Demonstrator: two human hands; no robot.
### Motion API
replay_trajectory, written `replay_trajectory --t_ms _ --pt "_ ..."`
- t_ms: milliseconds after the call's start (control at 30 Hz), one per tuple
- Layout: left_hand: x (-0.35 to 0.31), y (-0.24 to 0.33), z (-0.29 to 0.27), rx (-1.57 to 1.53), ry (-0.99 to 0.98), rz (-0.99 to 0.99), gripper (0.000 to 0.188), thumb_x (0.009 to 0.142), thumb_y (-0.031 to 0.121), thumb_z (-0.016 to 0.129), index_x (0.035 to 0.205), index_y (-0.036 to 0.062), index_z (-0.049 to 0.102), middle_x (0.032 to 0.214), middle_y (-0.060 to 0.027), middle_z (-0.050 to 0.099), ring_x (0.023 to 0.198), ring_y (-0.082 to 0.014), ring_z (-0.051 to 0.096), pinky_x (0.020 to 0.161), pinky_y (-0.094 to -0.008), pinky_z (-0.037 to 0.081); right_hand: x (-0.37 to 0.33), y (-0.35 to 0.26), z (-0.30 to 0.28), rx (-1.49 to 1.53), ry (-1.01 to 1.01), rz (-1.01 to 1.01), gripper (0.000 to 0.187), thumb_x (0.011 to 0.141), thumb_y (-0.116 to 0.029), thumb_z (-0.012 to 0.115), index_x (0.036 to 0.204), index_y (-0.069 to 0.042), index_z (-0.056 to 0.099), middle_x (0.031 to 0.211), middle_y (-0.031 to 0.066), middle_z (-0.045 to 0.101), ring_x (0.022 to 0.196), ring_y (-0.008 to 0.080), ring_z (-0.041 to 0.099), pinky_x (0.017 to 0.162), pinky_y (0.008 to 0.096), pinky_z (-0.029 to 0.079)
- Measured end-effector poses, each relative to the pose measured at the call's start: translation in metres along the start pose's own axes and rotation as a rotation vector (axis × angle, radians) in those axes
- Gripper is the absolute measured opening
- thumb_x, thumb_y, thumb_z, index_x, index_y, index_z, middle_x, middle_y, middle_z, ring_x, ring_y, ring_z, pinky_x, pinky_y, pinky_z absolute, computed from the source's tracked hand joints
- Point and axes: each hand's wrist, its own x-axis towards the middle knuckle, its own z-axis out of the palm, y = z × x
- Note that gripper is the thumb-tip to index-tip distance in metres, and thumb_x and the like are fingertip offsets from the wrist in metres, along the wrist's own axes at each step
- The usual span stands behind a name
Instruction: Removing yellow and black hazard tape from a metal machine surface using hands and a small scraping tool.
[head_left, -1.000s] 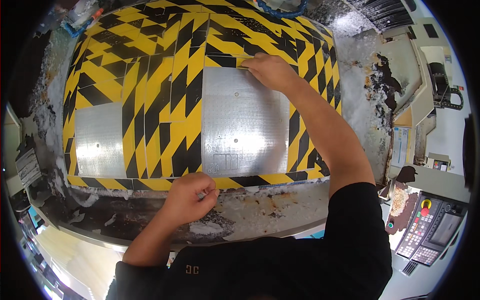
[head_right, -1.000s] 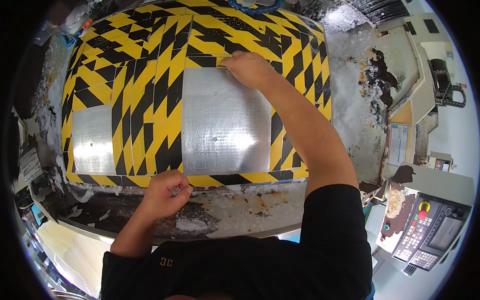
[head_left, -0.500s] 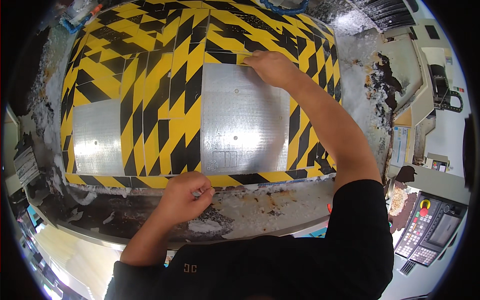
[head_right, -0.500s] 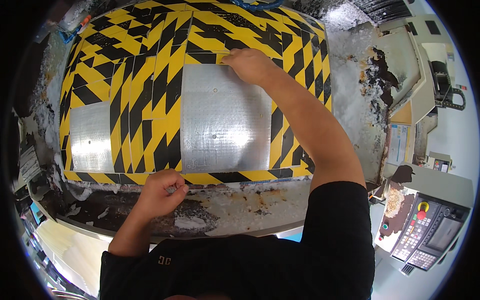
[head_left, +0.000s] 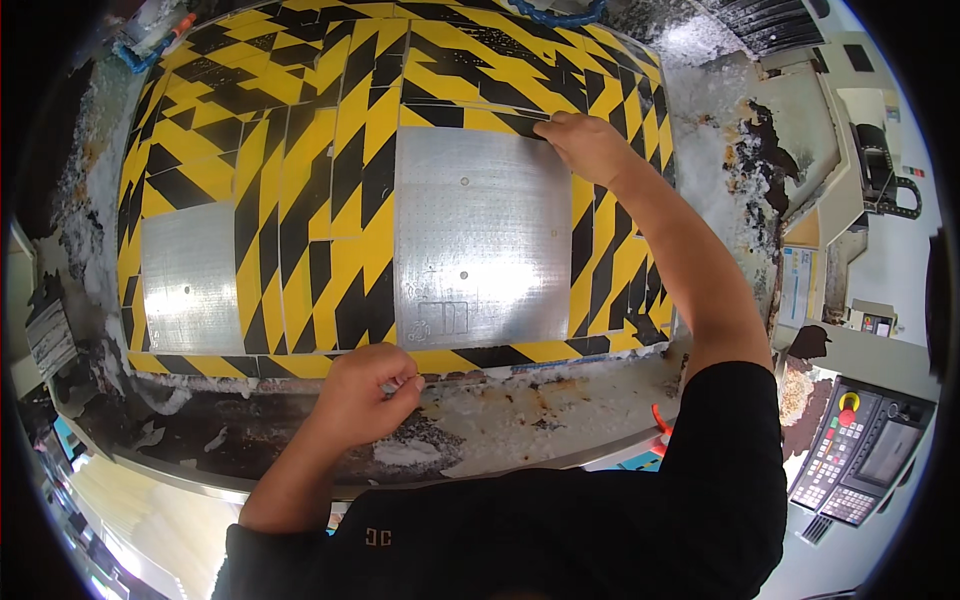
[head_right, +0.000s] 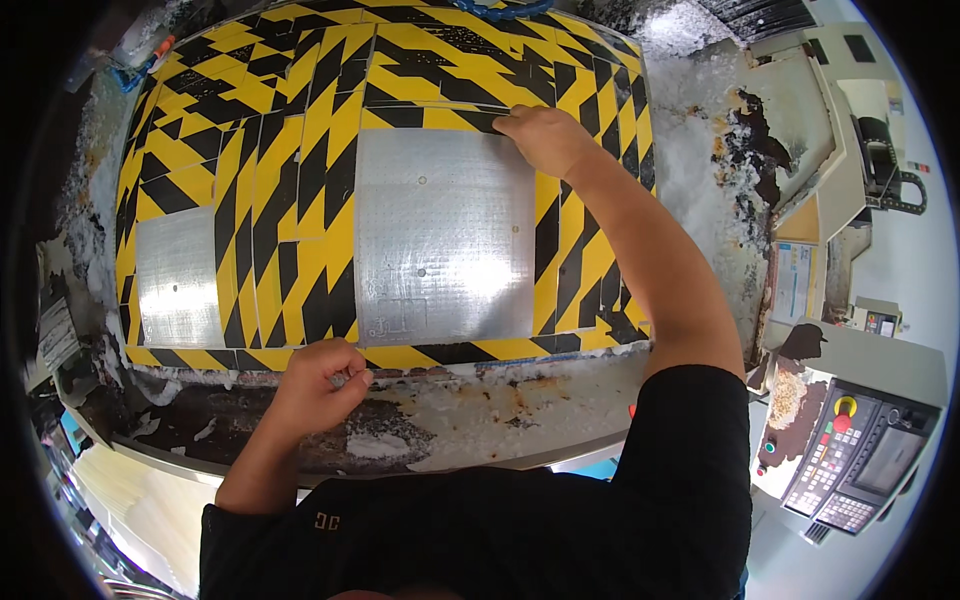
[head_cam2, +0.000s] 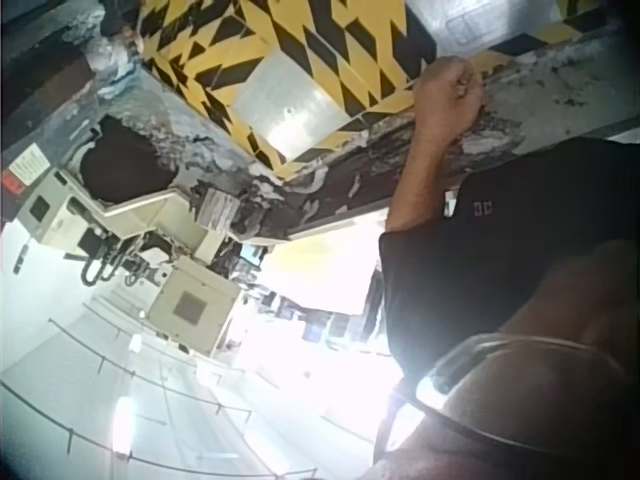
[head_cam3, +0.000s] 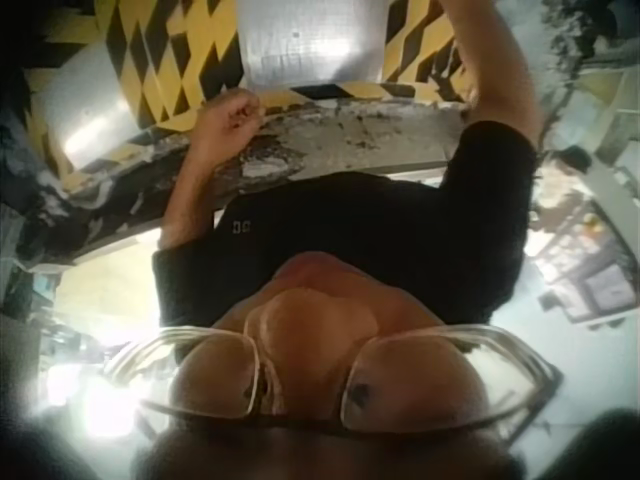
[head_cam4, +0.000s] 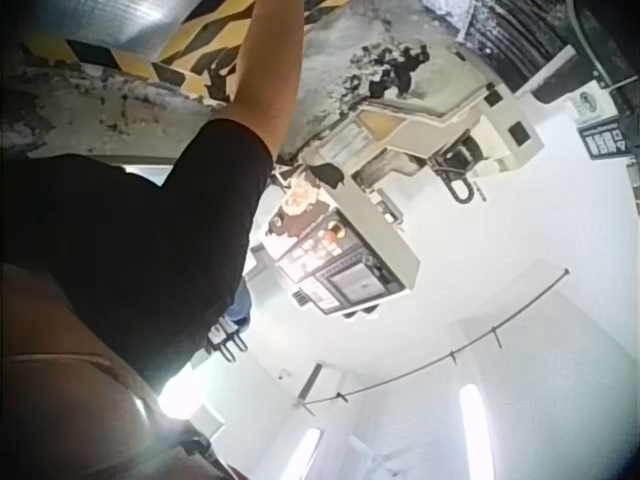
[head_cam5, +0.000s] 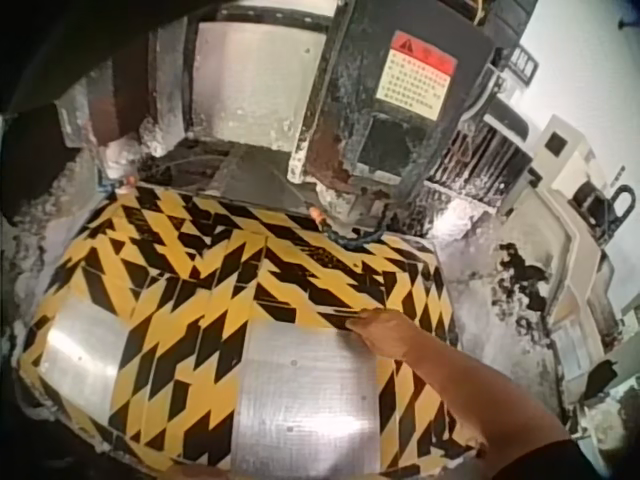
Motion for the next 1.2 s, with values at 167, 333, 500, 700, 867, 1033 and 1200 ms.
replay_trajectory --t_ms 167,333,500,700,867,1033,1200 --pt "0.0 0.0 0.0 -0.005 -0.004 -0.018 0.013 0.078 0.006 0.07 0.076 0.003 0.058 0.07 -0.0113 0.059 0.065 -0.0276 0.061 0.059 -0.0353 0.047 -0.017 0.017 0.002 0.016 0.049 -0.037 0.032 0.087 -0.003 0.06 0.118 -0.009 0.066 0.105 0.0105 0.066 0.097 0.0309 0.066 0.084 0.0392 0.055" --pt "0.0 0.0 0.0 0.002 -0.01 -0.011 0.013 0.078 0.006 0.071 0.076 0.003 0.058 0.07 -0.0114 0.059 0.065 -0.0278 0.061 0.059 -0.0355 0.047 -0.03 0.027 0.001 -0.003 0.037 -0.007 0.032 0.086 -0.003 0.06 0.117 -0.01 0.067 0.104 0.0113 0.066 0.097 0.0312 0.066 0.083 0.0381 0.056" --pt "0.002 0.002 0.003 -0.008 -0.04 -0.034 0.013 0.078 0.006 0.07 0.076 0.0033 0.058 0.071 -0.0113 0.059 0.065 -0.0283 0.061 0.059 -0.0358 0.046 -0.042 0.019 0.009 0.202 0.191 0.157 0.026 0.091 -0.009 0.061 0.116 -0.009 0.067 0.109 0.0121 0.068 0.1 0.0318 0.065 0.086 0.0395 0.054" --pt "0.002 0.004 0.004 0.001 -0.048 -0.003 0.013 0.079 0.007 0.071 0.076 0.0036 0.059 0.072 -0.0112 0.06 0.066 -0.0287 0.061 0.06 -0.0361 0.047 -0.04 0.0 0.024 0.651 0.141 0.643 0.023 0.091 -0.019 0.068 0.109 -0.005 0.068 0.086 0.0108 0.07 0.077 0.0209 0.067 0.066 0.0311 0.05" --pt "0.002 0.002 0.006 0.013 -0.054 -0.007 0.013 0.079 0.008 0.071 0.077 0.0037 0.059 0.072 -0.0113 0.06 0.067 -0.0291 0.062 0.061 -0.0365 0.047 -0.032 -0.008 0.027 1.17 0.124 0.901 0.015 0.087 -0.015 0.068 0.089 -0.001 0.068 0.075 0.0083 0.069 0.067 0.017 0.066 0.06 0.029 0.051" --pt "0.001 0.001 0.006 0.004 -0.054 0.004 0.012 0.079 0.008 0.071 0.078 0.0038 0.059 0.073 -0.0114 0.061 0.068 -0.0291 0.063 0.061 -0.0365 0.048 -0.02 -0.014 0.02 1.243 0.091 0.969 0.012 0.087 -0.012 0.068 0.083 -0.001 0.065 0.074 0.0083 0.068 0.06 0.0139 0.064 0.051 0.026 0.048" --pt "0.0 0.004 0.006 0.005 -0.067 0.009 0.012 0.079 0.008 0.071 0.078 0.0036 0.06 0.073 -0.0113 0.062 0.067 -0.0289 0.064 0.06 -0.0363 0.048 -0.012 -0.017 0.024 1.409 0.081 0.995 0.013 0.09 -0.014 0.068 0.09 -0.002 0.066 0.074 0.0069 0.067 0.061 0.0133 0.061 0.058 0.0261 0.051"
